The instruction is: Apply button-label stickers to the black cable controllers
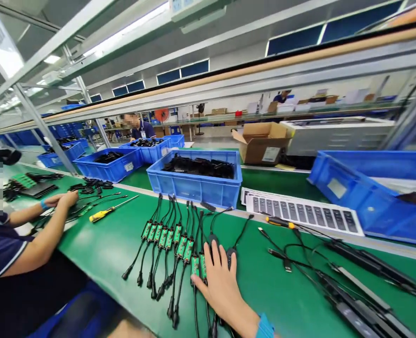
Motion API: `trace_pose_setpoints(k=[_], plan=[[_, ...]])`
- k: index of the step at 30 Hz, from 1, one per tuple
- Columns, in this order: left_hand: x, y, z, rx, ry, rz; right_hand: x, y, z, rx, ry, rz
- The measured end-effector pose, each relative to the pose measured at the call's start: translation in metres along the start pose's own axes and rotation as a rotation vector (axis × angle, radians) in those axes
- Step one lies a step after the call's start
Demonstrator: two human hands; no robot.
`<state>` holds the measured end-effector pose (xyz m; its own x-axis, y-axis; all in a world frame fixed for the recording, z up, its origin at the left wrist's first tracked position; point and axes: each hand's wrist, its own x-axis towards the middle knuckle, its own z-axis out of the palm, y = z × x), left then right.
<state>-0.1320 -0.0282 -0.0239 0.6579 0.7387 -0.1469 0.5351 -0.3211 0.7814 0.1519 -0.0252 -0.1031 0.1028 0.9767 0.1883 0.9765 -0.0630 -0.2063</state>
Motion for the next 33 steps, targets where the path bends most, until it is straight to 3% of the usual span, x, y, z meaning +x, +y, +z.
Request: trace_pose_setpoints(k=[3, 6, 9, 12, 16, 20, 22, 26, 29, 33], plan=[[0.022, 0.008, -0.011, 0.114, 0.103, 0.038, 0.022, -0.032, -0.009, -0.017, -0.067, 0.091], [0.075, 0.012, -0.009, 0.423, 0.141, 0.217, 0.043, -0.051, -0.023, -0.014, -0.127, 0.113], [0.118, 0.006, 0.003, 0.644, 0.007, 0.333, 0.05, -0.039, -0.029, -0.03, -0.102, 0.015], [0.133, -0.008, 0.006, 0.746, -0.074, 0.42, 0.038, 0.001, -0.023, -0.064, -0.029, -0.058], [0.137, -0.024, -0.015, 0.801, -0.098, 0.408, 0.004, 0.055, -0.013, -0.095, 0.013, 0.048], [0.139, -0.015, -0.03, 0.804, -0.089, 0.373, -0.001, 0.072, -0.032, -0.078, 0.068, 0.078], [0.137, -0.003, -0.026, 0.804, -0.029, 0.31, 0.024, 0.069, -0.05, -0.034, 0.115, 0.044], [0.118, 0.019, -0.003, 0.778, 0.168, 0.158, 0.1, 0.063, -0.072, 0.024, 0.124, 0.025], [0.095, 0.017, 0.013, 0.703, 0.26, 0.055, 0.143, 0.061, -0.065, 0.051, 0.117, 0.01], [0.073, 0.007, 0.021, 0.611, 0.302, -0.044, 0.164, 0.06, -0.055, 0.149, 0.101, -0.054]])
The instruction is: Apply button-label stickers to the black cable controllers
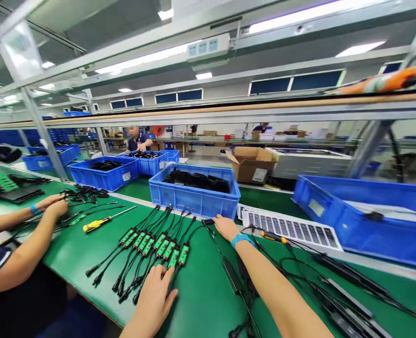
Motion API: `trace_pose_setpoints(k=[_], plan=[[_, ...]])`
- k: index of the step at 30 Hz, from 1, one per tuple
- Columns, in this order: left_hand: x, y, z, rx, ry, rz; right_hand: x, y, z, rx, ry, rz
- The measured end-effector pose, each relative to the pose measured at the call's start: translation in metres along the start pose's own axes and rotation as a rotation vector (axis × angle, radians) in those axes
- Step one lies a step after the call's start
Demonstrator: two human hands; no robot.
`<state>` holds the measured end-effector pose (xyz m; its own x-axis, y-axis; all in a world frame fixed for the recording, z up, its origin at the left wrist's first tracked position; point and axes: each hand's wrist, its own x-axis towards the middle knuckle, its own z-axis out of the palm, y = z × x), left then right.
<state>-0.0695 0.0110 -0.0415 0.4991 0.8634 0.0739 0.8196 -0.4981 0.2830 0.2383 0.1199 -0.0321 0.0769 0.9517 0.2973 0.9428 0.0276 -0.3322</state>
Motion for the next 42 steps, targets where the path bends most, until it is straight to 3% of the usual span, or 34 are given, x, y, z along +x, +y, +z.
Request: trace_pose_setpoints(k=[3, 7, 12, 18, 25, 29, 33, 42], plan=[[0.003, 0.005, -0.002, -0.005, -0.022, -0.047, 0.007, 0.003, -0.005, 0.142, 0.021, -0.011], [0.032, 0.028, 0.001, -0.011, -0.042, -0.134, 0.007, 0.001, -0.016, 0.406, 0.048, 0.051], [0.056, 0.055, 0.018, -0.167, -0.047, -0.21, -0.017, -0.012, -0.019, 0.765, -0.058, 0.07], [0.082, 0.061, 0.02, -0.621, 0.022, -0.334, -0.039, -0.015, -0.014, 1.048, -0.139, 0.089], [0.115, 0.072, 0.033, -1.332, -0.044, -0.534, -0.042, -0.016, 0.004, 1.418, -0.078, 0.344], [0.107, 0.082, 0.038, -1.533, -0.064, -0.534, -0.042, -0.017, 0.002, 1.463, -0.132, 0.395], [0.1, 0.08, 0.037, -1.636, -0.107, -0.487, -0.043, -0.016, 0.002, 1.407, -0.207, 0.354], [0.1, 0.081, 0.041, -1.599, -0.07, -0.39, -0.048, -0.014, 0.01, 1.319, -0.294, 0.37]])
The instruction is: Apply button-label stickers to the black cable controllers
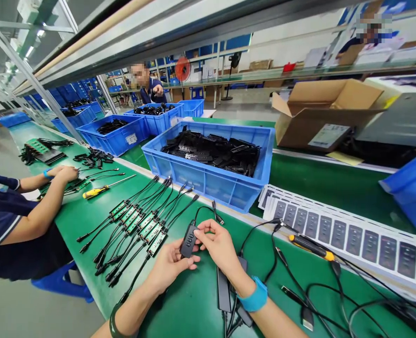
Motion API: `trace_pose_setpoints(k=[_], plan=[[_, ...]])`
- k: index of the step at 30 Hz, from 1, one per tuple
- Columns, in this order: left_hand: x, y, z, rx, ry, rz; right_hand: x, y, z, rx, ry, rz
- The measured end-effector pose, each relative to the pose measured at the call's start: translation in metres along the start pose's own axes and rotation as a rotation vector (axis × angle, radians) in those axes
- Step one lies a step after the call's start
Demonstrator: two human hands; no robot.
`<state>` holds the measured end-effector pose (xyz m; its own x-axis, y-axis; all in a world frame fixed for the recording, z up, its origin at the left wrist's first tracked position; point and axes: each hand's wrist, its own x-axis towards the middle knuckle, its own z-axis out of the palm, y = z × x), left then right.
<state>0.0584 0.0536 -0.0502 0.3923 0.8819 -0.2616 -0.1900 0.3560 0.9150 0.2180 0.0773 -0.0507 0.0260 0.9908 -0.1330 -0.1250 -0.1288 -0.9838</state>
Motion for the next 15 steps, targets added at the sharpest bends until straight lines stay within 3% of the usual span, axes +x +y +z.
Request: trace_pose_setpoints(k=[8, 15], plan=[[-0.0046, 0.0041, -0.0009, -0.014, -0.09, -0.038, 0.0013, 0.0004, -0.0023, -0.013, -0.01, 0.012], [-0.0013, -0.0027, -0.0005, 0.116, -0.014, 0.015, 0.0014, -0.002, -0.0022, -0.046, 0.011, 0.013]])
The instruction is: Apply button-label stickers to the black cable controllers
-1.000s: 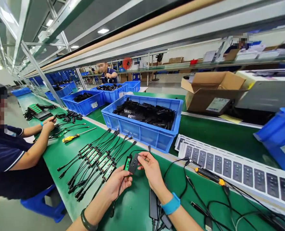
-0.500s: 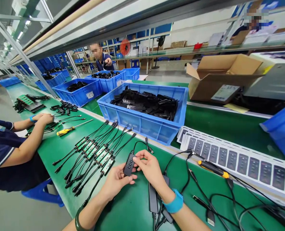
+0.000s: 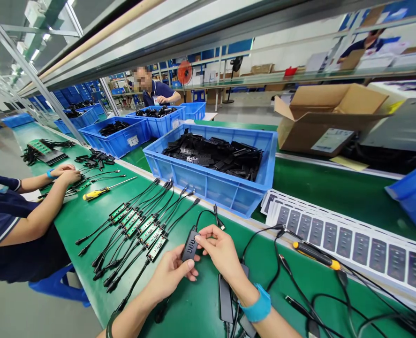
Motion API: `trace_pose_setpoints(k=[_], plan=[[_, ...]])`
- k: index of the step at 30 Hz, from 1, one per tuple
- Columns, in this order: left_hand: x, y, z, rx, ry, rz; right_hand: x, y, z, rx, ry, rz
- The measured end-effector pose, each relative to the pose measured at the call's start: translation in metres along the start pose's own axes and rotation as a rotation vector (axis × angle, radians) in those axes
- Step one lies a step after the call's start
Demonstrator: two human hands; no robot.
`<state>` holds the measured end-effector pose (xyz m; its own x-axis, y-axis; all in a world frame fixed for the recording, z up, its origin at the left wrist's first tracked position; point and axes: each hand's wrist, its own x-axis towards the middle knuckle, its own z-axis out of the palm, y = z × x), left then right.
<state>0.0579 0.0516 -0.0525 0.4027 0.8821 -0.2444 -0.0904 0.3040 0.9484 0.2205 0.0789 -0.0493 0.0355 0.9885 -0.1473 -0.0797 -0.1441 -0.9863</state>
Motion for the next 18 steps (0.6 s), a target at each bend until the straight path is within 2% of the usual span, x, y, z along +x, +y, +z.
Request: trace_pose_setpoints(k=[8, 11, 14, 18], plan=[[0.0, -0.008, -0.001, 0.169, 0.016, 0.081, -0.002, -0.002, 0.001, 0.057, -0.052, 0.049], [-0.002, -0.009, -0.001, 0.236, -0.011, 0.119, -0.004, -0.004, 0.001, 0.072, -0.171, 0.074], [-0.003, -0.013, 0.0, 0.297, -0.024, 0.1, -0.004, -0.003, 0.001, -0.001, -0.252, 0.023], [-0.002, -0.015, 0.001, 0.347, 0.009, 0.067, -0.004, -0.001, 0.001, -0.053, -0.214, -0.061]])
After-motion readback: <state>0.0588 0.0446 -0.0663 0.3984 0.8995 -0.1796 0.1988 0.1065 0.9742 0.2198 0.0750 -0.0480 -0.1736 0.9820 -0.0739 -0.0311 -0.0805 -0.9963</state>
